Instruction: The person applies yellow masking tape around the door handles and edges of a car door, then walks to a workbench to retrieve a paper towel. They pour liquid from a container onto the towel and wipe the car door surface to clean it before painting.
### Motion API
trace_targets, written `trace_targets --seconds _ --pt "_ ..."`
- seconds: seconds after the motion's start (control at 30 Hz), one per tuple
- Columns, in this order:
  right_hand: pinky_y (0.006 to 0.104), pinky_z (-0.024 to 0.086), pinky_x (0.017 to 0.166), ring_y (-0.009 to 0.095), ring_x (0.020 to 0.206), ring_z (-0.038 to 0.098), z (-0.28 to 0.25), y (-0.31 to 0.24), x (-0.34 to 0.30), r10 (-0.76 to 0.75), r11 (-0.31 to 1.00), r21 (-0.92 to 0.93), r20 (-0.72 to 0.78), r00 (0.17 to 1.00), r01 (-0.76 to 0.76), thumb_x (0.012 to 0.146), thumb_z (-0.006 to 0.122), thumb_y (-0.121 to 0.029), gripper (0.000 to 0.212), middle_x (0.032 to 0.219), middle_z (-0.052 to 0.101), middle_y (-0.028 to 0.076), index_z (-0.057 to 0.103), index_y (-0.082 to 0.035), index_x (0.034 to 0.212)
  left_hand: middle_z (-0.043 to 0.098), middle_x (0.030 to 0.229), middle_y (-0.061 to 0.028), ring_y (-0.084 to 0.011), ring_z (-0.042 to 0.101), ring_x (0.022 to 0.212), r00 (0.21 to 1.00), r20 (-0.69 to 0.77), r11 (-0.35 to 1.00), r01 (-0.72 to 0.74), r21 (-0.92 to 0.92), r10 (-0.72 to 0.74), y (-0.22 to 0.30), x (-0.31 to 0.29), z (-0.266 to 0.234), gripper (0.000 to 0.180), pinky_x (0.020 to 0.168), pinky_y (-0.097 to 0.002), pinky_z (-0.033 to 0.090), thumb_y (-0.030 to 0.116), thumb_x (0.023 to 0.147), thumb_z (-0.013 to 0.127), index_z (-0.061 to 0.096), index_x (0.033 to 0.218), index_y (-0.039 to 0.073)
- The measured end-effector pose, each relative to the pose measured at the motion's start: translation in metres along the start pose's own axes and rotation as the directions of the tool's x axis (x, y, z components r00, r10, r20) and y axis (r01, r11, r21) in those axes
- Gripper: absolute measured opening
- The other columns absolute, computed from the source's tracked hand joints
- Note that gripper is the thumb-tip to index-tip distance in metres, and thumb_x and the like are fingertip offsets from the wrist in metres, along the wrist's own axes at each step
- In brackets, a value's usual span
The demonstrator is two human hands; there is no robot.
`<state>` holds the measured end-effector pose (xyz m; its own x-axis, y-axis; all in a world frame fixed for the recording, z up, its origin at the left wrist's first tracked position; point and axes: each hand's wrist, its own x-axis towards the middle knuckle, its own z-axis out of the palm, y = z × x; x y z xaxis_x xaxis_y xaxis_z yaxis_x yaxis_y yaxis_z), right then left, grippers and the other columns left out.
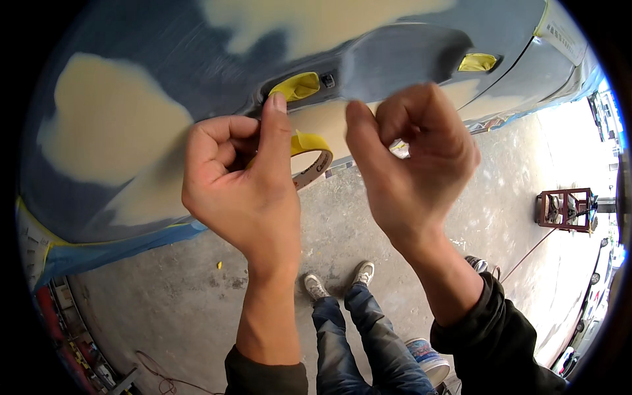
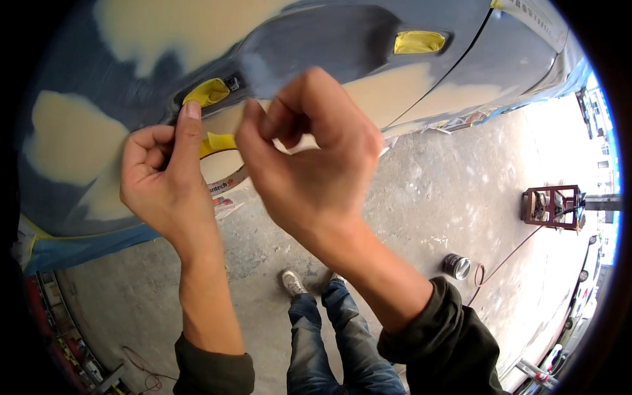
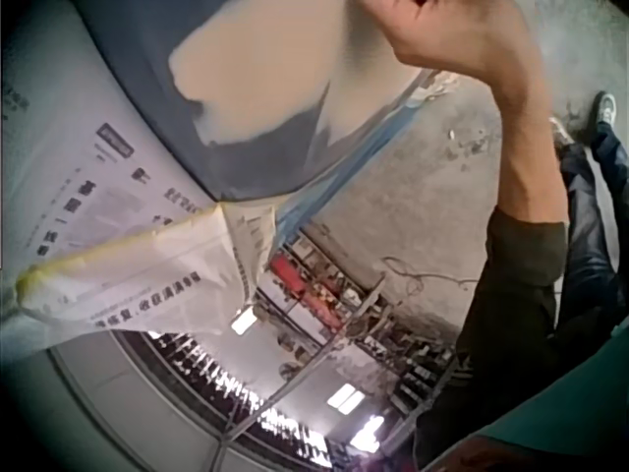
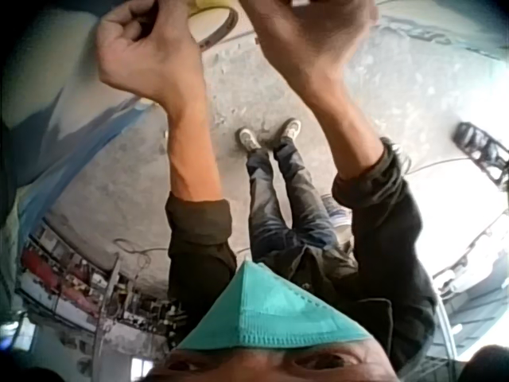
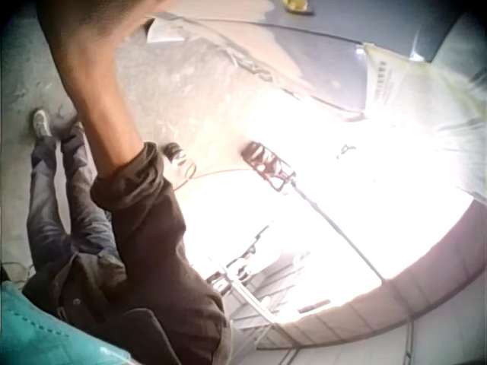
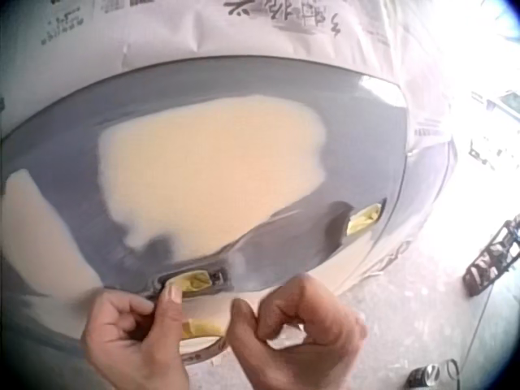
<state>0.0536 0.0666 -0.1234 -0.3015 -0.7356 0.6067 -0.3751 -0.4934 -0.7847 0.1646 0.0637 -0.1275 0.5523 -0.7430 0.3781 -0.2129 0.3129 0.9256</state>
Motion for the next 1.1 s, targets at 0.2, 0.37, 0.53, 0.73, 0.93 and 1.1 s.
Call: trace_targets --seconds 0.2,0.37,0.53,0.73,0.93,1.1 --pt "0.0262 0.047 0.064 0.013 0.07 0.057 -0.036 0.01 -0.029 0.204 0.971 0.069 0.246 0.948 -0.227 0.081 0.076 -0.007 0.019 0.075 0.06 0.005 0.059 0.0 0.083 0.057 0.064 0.0013 -0.0016 0.047 0.058 0.975 0.144 0.986 0.167 0.01 -0.167 0.009 -0.009 -0.005 0.026 0.053 -0.0166 0.036 0.01 0.085 0.079 0.055 0.075 0.002" --pt "0.0303 0.05 0.075 0.018 0.084 0.064 -0.055 -0.003 -0.028 0.476 0.477 0.235 0.741 0.473 -0.847 0.1 0.056 -0.02 0.026 0.088 0.066 0.011 0.064 0.005 0.102 0.062 0.076 -0.0011 -0.0051 0.052 0.068 0.899 0.25 0.907 0.4 -0.135 -0.359 0.008 -0.029 -0.019 0.027 0.061 -0.0188 0.041 0.021 0.092 0.073 0.058 0.08 0.002" --pt "0.0328 0.049 0.068 0.02 0.072 0.063 -0.07 -0.003 -0.03 0.401 0.773 0.082 0.705 0.585 -0.629 0.096 0.058 -0.012 0.018 0.079 0.065 0.013 0.065 0.003 0.102 0.065 0.091 -0.008 -0.0152 0.06 0.092 0.892 0.443 0.981 0.155 -0.117 -0.088 -0.004 -0.038 -0.037 0.019 0.086 -0.028 0.048 0.015 0.09 0.07 0.066 0.099 -0.001" --pt "0.0277 0.046 0.058 0.017 0.059 0.059 -0.071 -0.004 -0.034 0.274 0.948 -0.035 0.599 0.753 -0.317 0.091 0.061 -0.001 0.016 0.067 0.061 0.011 0.066 0.003 0.106 0.064 0.086 -0.0066 -0.0191 0.062 0.079 0.862 0.506 0.982 -0.116 0.147 0.026 0.009 -0.047 -0.039 0.009 0.07 -0.0288 0.049 0.0 0.079 0.076 0.07 0.085 0.002" --pt "0.0243 0.044 0.052 0.01 0.053 0.056 -0.067 0.007 -0.039 0.314 0.939 -0.056 0.547 0.776 -0.34 0.088 0.065 -0.001 0.016 0.064 0.061 0.007 0.069 0.002 0.103 0.063 0.085 -0.0077 -0.0195 0.06 0.076 0.87 0.475 0.942 -0.257 0.216 0.129 0.016 -0.051 -0.034 0.009 0.071 -0.0288 0.048 0.0 0.079 0.076 0.068 0.083 0.001" --pt "0.0256 0.039 0.046 0.007 0.05 0.046 -0.074 0.015 -0.028 0.824 0.409 0.239 0.319 0.469 -0.881 0.09 0.064 -0.009 0.012 0.062 0.056 0.002 0.071 0.001 0.092 0.064 0.085 -0.0066 -0.0158 0.058 0.071 0.934 0.312 0.966 -0.224 0.126 0.176 0.019 -0.051 -0.034 0.004 0.066 -0.0265 0.046 0.003 0.086 0.07 0.068 0.087 -0.001"
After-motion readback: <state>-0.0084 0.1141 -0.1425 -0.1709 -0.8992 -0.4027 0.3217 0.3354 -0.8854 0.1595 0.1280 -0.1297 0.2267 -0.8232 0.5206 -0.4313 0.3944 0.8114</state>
